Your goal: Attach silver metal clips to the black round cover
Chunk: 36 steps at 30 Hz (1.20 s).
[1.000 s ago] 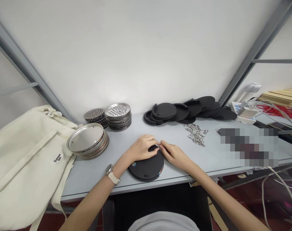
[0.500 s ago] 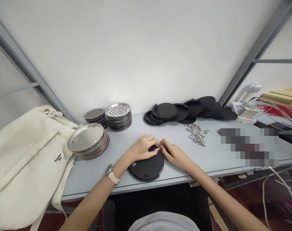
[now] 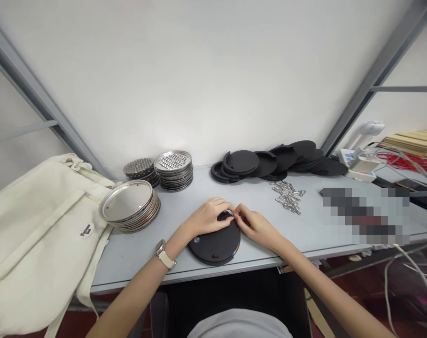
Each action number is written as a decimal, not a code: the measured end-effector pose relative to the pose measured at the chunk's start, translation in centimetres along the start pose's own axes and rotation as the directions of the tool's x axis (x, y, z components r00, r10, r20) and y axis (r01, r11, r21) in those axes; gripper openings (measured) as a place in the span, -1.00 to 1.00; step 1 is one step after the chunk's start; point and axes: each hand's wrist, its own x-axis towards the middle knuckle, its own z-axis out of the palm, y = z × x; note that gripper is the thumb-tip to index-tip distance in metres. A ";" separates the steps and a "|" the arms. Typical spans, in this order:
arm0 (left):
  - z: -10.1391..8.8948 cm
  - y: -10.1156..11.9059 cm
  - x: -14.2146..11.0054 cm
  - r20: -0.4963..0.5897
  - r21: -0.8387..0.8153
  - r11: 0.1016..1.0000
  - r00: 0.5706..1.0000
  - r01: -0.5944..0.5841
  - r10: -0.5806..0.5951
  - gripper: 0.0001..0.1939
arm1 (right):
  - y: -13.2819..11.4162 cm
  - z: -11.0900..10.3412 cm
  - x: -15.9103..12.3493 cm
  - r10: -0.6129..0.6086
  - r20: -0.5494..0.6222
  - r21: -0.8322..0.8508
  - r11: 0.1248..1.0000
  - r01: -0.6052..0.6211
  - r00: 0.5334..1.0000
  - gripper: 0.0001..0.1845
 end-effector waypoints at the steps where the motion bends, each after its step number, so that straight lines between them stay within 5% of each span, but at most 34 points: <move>1: 0.0 0.0 0.0 0.001 -0.003 1.000 1.000 0.001 -0.001 -0.88 | 0.0 0.0 0.0 -0.002 0.001 0.003 1.000 0.002 1.000 -0.84; 36: 0.0 0.2 0.1 0.009 0.009 1.000 1.000 -0.002 0.002 -0.94 | 0.0 0.0 0.1 0.019 0.003 -0.058 0.998 -0.018 1.000 -0.82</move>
